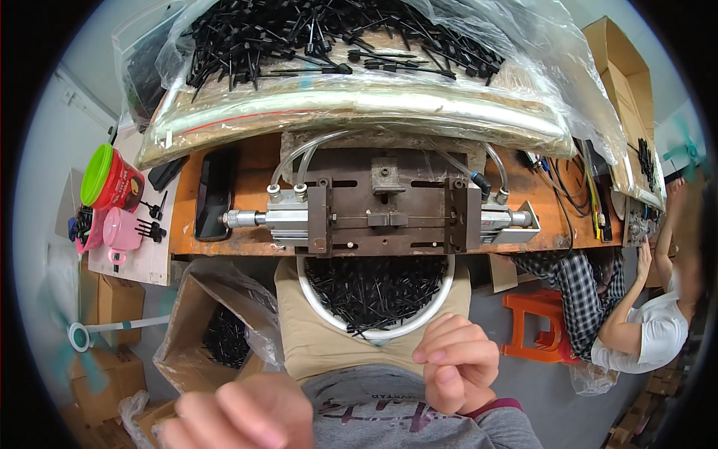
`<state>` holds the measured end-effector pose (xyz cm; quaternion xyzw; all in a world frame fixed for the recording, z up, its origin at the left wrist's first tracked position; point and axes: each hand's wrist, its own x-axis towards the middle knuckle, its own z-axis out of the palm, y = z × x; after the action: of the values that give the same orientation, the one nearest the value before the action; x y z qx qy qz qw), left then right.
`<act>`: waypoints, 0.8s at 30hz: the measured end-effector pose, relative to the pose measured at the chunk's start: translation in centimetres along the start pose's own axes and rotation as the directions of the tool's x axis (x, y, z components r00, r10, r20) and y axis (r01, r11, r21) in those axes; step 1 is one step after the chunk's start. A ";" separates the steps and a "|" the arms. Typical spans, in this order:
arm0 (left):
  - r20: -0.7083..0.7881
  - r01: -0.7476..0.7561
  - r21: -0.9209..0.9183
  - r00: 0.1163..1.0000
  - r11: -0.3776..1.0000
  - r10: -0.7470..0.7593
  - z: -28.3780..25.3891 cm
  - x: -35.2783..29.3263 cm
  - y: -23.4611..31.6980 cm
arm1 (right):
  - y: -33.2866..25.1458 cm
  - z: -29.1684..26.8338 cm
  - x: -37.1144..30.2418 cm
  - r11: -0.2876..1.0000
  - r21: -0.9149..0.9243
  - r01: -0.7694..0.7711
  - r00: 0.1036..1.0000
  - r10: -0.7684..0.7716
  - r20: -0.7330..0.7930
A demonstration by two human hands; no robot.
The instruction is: Assembling small black plastic components using a workbench machine.
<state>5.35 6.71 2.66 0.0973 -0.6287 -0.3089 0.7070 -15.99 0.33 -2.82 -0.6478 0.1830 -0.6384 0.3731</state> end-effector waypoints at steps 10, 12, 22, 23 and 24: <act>-0.068 -0.191 -0.229 0.981 0.955 0.180 1.3 5.2 -0.8 | 3.8 -1.1 4.3 0.965 -0.247 -0.090 0.995 0.075 -0.069; -0.035 -0.129 -0.132 0.991 0.983 0.126 0.8 4.7 0.2 | 5.2 -1.1 7.5 0.931 -0.358 -0.076 0.995 0.047 -0.090; -0.154 -0.214 -0.217 0.971 0.953 0.183 1.4 4.6 -0.9 | 15.1 -2.9 25.6 0.453 -0.874 0.176 0.971 0.069 0.231; -0.179 -0.257 -0.151 0.957 0.955 0.229 1.4 4.1 -1.2 | 15.4 -3.0 26.4 0.395 -0.904 0.162 0.957 0.161 0.242; -0.204 -0.299 -0.077 0.938 0.951 0.279 1.5 3.6 -1.2 | 15.8 -2.8 27.0 0.377 -0.912 0.164 0.943 0.212 0.257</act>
<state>3.57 4.13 5.31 -0.0048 -0.5481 -0.2239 0.8059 -11.73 -30.00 4.28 -0.8394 0.4516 -0.3018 -0.0180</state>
